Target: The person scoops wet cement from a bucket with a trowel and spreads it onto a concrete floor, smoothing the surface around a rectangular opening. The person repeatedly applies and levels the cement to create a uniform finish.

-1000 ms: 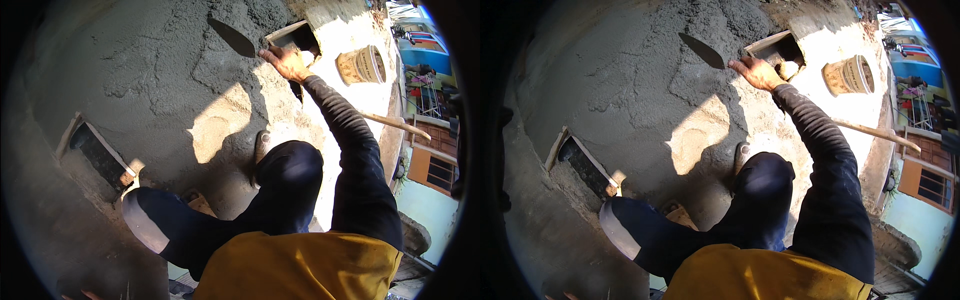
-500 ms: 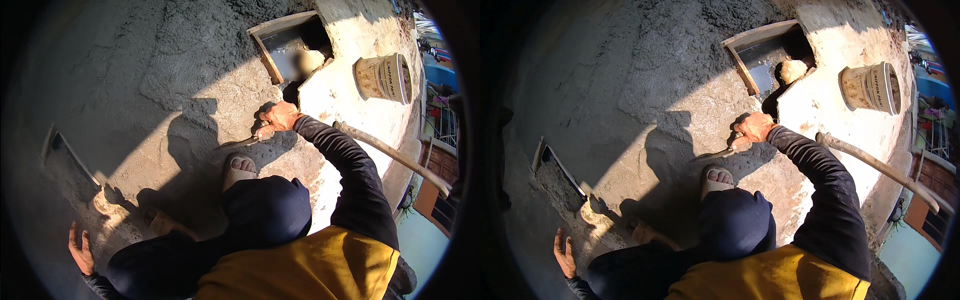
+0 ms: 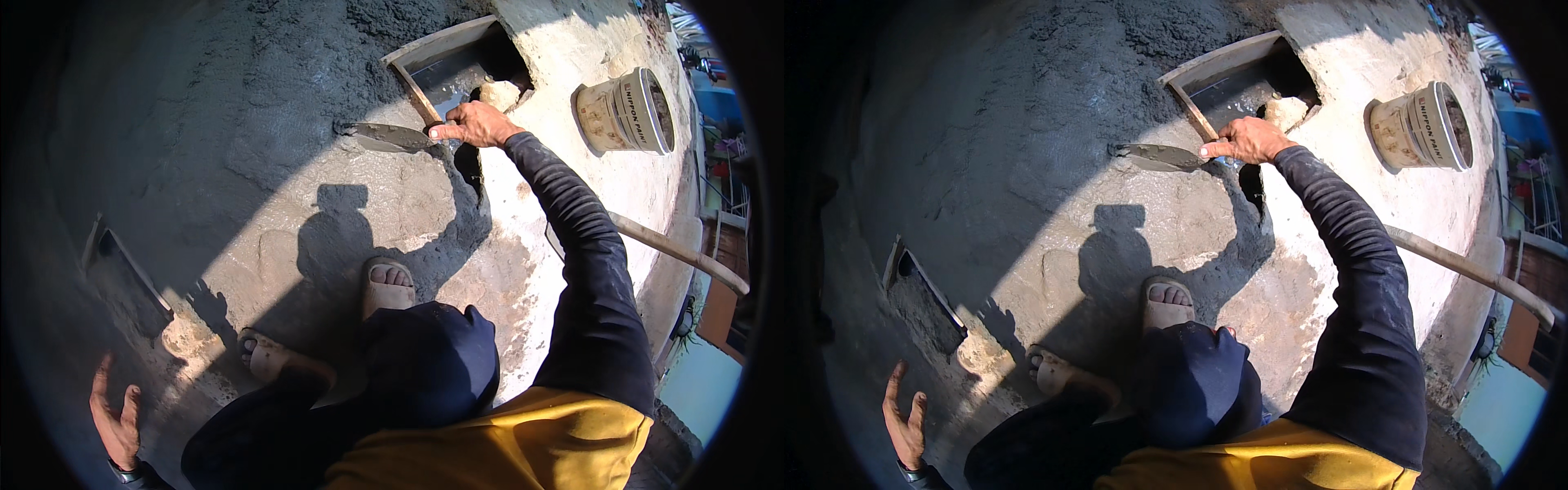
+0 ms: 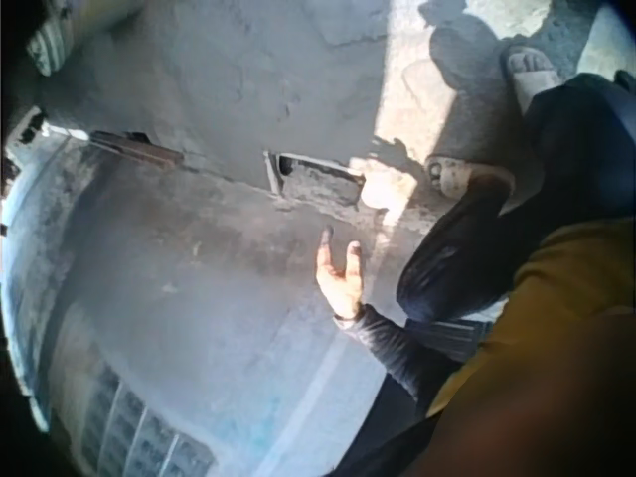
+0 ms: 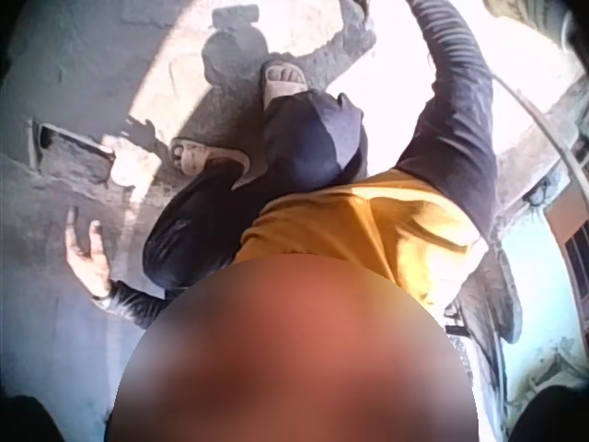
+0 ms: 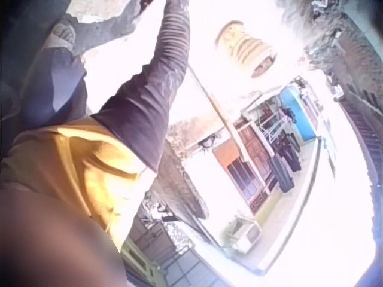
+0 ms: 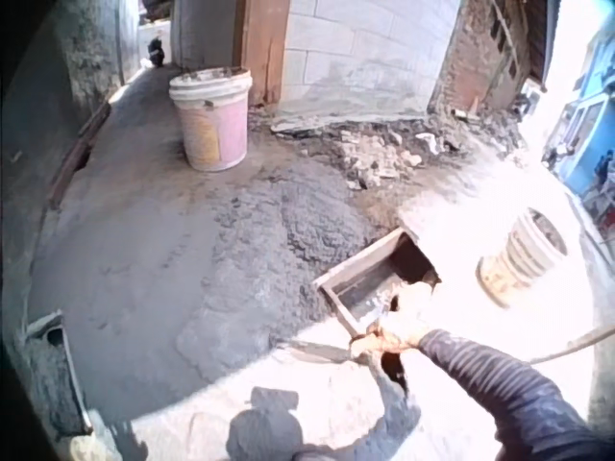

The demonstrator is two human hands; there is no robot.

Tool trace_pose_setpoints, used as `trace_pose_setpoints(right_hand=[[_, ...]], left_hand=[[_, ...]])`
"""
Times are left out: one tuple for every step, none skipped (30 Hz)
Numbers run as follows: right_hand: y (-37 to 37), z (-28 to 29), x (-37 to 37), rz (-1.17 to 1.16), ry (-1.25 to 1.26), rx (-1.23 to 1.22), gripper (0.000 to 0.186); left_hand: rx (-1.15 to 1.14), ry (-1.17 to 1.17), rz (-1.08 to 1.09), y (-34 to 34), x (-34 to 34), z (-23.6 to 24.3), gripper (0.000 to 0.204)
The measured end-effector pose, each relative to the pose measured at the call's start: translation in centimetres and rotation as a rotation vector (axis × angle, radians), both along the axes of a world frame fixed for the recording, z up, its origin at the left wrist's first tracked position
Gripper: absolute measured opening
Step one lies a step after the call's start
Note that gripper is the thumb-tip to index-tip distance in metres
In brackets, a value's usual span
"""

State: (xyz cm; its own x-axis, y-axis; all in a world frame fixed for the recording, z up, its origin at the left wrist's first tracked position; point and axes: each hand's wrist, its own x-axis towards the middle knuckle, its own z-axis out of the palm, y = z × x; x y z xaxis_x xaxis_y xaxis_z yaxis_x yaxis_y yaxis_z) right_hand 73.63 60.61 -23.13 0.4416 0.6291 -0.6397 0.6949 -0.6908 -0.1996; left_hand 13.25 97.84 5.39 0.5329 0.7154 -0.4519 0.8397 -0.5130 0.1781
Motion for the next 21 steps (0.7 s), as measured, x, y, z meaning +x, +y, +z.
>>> trace_pose_setpoints(right_hand=[[-1.0, 0.6, -0.7, -0.051, -0.003, 0.042, 0.099], [-1.8, 0.8, -2.3, -0.064, -0.097, 0.172, 0.091], [-2.4, 0.9, -3.8, -0.088, -0.100, 0.296, 0.088], [-2.9, 0.9, -5.4, -0.138, -0.107, 0.340, 0.084], [-3.4, 0.8, -6.9, -0.191, -0.052, 0.329, 0.078], [-3.7, 0.2, -8.9, -0.304, -0.036, 0.344, 0.081], [-3.8, -0.5, -10.8, -0.369, -0.106, 0.360, 0.078], [-3.9, -1.2, -12.2, -0.419, -0.167, 0.416, 0.076], [-4.0, -1.9, -12.7, -0.507, -0.188, 0.426, 0.074], [-4.1, -2.6, -12.7, -0.593, -0.208, 0.441, 0.072], [-4.1, -3.4, -12.6, -0.671, -0.193, 0.448, 0.070], [-4.2, -4.0, -11.7, -0.715, -0.297, 0.492, 0.067], [-4.3, -4.5, -10.2, -0.791, -0.336, 0.547, 0.068], [-4.6, -4.8, -8.4, -0.876, -0.350, 0.574, 0.070], [-4.6, -5.3, -7.1, -0.880, -0.387, 0.621, 0.073], [-4.4, -5.5, -5.5, -0.938, -0.421, 0.613, 0.077], [-4.3, -5.6, -4.3, -0.983, -0.220, 0.478, 0.082], [-4.2, -5.5, -3.1, -0.898, -0.106, 0.323, 0.088], [-3.9, -5.5, -2.7, -0.749, -0.099, 0.232, 0.089], [-3.6, -5.2, -2.1, -0.608, -0.096, 0.148, 0.090], [-3.5, -4.9, -1.9, -0.603, -0.042, 0.162, 0.090]], left_hand=[[-0.018, 0.008, -0.012, -0.4, 0.3, 0.1, 0.071], [-0.003, 0.029, -0.023, -0.7, 0.7, 0.1, 0.071], [-0.013, -0.001, -0.029, -1.1, 1.1, -0.1, 0.070], [-0.045, -0.049, -0.038, -1.4, 1.5, -0.3, 0.069], [-0.056, -0.074, -0.055, -1.7, 1.8, -0.6, 0.069], [-0.067, -0.099, -0.076, -2.0, 2.2, -0.9, 0.068], [-0.079, -0.088, -0.111, -2.1, 2.5, -1.1, 0.066], [-0.088, -0.103, -0.135, -2.2, 2.6, -1.3, 0.065], [-0.102, -0.099, -0.150, -2.1, 2.8, -1.2, 0.064], [-0.094, -0.090, -0.175, -2.1, 2.9, -1.1, 0.064], [-0.087, -0.094, -0.195, -1.9, 3.0, -0.9, 0.064], [-0.069, -0.089, -0.217, -1.7, 3.1, -0.7, 0.063], [-0.038, -0.053, -0.222, -1.6, 3.0, -0.5, 0.063], [-0.055, -0.096, -0.227, -1.5, 3.0, -0.3, 0.063], [-0.054, -0.115, -0.218, -1.2, 3.1, -0.3, 0.063], [-0.036, -0.137, -0.214, -1.1, 3.1, -0.2, 0.062], [-0.047, -0.163, -0.196, -0.9, 3.1, -0.2, 0.062], [-0.040, -0.154, -0.200, -0.8, 3.0, -0.2, 0.062], [-0.040, -0.139, -0.200, -0.7, 2.9, -0.3, 0.062], [-0.034, -0.131, -0.208, -0.6, 2.7, -0.5, 0.061], [-0.057, -0.127, -0.182, -0.6, 2.5, -0.7, 0.062]])
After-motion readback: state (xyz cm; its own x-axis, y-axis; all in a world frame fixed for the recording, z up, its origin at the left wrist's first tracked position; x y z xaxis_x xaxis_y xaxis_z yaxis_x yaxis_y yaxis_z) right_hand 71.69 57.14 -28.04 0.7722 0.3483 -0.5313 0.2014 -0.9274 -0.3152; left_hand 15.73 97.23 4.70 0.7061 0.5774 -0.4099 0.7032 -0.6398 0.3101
